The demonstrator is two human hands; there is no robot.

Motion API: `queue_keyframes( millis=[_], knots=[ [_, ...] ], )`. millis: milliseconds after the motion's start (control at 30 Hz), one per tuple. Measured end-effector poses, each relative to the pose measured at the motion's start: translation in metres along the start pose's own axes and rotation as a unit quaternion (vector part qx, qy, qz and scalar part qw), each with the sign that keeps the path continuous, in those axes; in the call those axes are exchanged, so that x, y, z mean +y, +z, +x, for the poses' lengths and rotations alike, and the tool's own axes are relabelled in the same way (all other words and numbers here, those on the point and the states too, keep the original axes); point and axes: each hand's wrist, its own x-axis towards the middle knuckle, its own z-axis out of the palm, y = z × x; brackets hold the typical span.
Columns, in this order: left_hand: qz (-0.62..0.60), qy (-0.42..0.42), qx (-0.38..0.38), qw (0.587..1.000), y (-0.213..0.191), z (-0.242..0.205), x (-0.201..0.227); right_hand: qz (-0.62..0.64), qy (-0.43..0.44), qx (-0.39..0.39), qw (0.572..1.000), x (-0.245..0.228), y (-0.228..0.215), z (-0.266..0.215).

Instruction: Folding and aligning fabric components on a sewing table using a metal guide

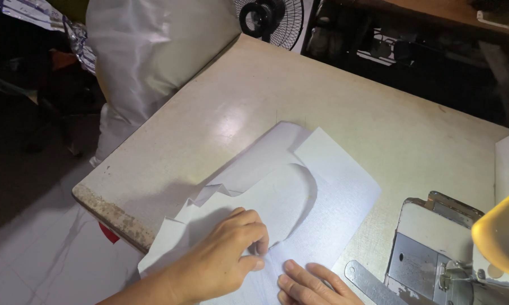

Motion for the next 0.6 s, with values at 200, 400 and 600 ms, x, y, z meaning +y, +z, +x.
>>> queue_keyframes(
  millis=[200, 400, 600],
  knots=[
    [-0.030, 0.066, 0.052, 0.996, 0.003, 0.005, -0.003, 0.077, 0.005, -0.043, 0.996, 0.002, -0.004, 0.000],
    [-0.006, -0.014, 0.035, 0.999, 0.006, 0.014, 0.001, 0.059, 0.015, -0.021, 0.998, 0.000, 0.003, -0.004],
    [0.031, -0.126, -0.031, 0.991, 0.004, 0.023, 0.009, 0.044, 0.062, -0.057, 0.995, -0.005, -0.003, -0.004]
  ],
)
